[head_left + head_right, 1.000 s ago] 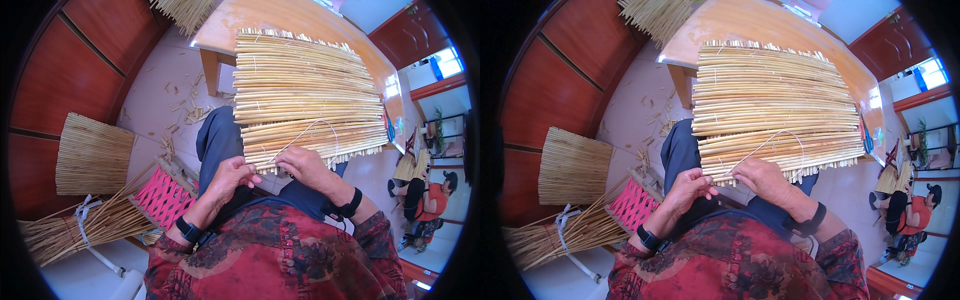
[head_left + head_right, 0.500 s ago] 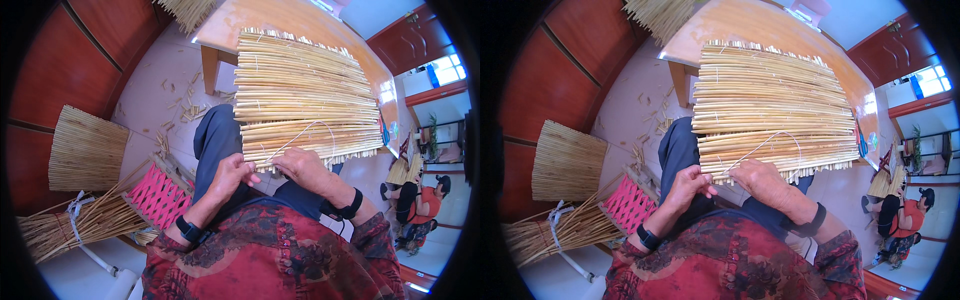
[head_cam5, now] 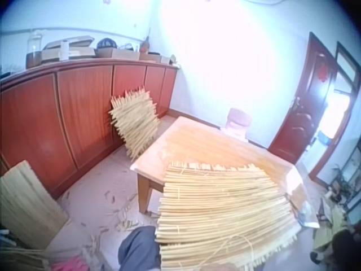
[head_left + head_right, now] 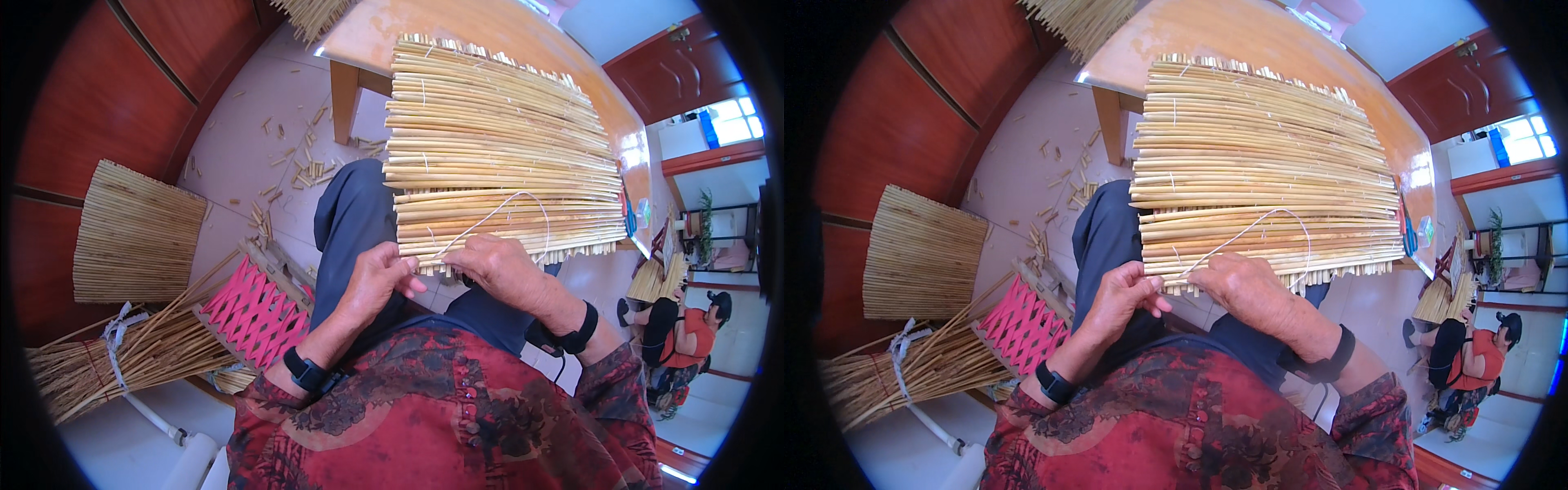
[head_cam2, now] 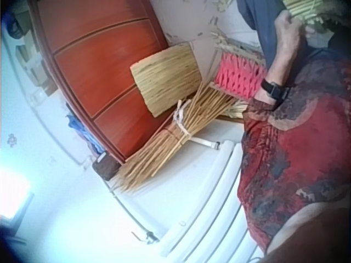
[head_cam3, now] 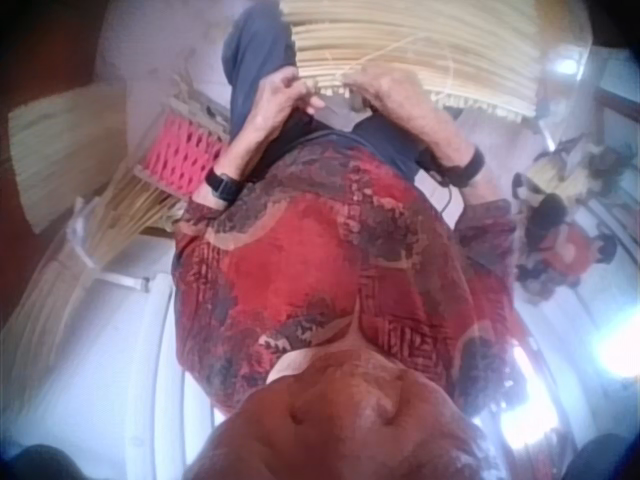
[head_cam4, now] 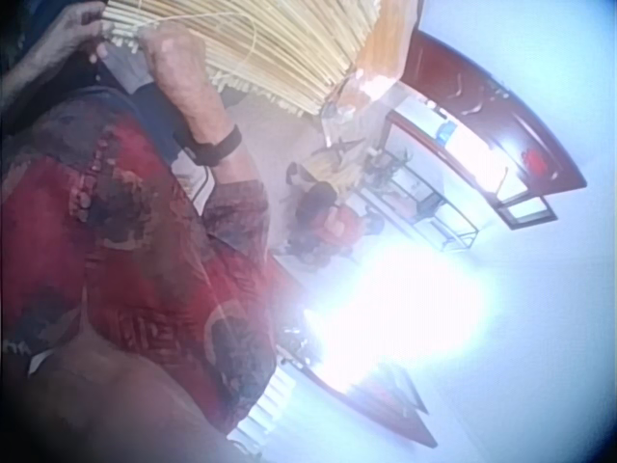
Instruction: The person weaves together lengths of straw using a needle and white thread, passing the thread through the stalks and pulling it tight to secure the mat. The person also uses scissors to trim the ends of the thread and the straw stalks.
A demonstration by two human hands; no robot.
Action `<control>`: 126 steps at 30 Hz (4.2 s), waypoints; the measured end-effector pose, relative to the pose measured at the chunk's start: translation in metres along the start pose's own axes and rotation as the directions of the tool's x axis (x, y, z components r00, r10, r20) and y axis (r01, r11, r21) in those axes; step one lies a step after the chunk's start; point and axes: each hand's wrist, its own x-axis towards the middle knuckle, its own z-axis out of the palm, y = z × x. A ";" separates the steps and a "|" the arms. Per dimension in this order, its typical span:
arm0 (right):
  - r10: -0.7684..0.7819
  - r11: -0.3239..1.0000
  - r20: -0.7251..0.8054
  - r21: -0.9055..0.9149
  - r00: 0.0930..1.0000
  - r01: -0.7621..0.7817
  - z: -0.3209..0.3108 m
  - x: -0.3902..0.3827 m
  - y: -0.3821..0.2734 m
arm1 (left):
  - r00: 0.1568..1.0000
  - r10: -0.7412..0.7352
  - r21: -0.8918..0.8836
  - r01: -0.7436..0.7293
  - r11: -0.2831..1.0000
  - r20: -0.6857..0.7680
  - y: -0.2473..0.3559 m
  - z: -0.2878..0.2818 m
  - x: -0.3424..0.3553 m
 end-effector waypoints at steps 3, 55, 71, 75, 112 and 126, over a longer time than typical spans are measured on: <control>-0.039 0.999 -0.022 0.003 0.999 0.039 0.001 0.001 0.001 | 1.000 -0.010 0.002 0.010 1.000 -0.001 0.000 0.000 0.000; 0.179 0.934 0.284 -0.349 0.942 -0.072 -0.032 0.018 -0.049 | 0.997 0.056 0.160 -0.063 0.985 0.047 0.001 0.008 0.005; 0.119 0.923 0.316 -0.385 0.941 0.013 -0.019 0.029 -0.048 | 0.994 0.104 0.178 -0.105 0.978 0.013 -0.012 0.004 0.010; 0.135 0.916 0.323 -0.402 0.937 0.006 -0.019 0.031 -0.048 | 0.996 0.089 0.122 -0.090 0.988 0.016 -0.012 0.004 0.010; -0.008 0.904 0.094 -0.425 0.996 0.048 0.009 0.016 -0.044 | 0.989 -0.033 0.127 0.015 0.992 0.142 0.000 0.003 0.012; 0.147 0.927 0.172 -0.367 0.974 -0.075 0.015 0.026 -0.047 | 0.993 0.002 0.121 -0.017 0.992 0.121 -0.016 -0.001 0.021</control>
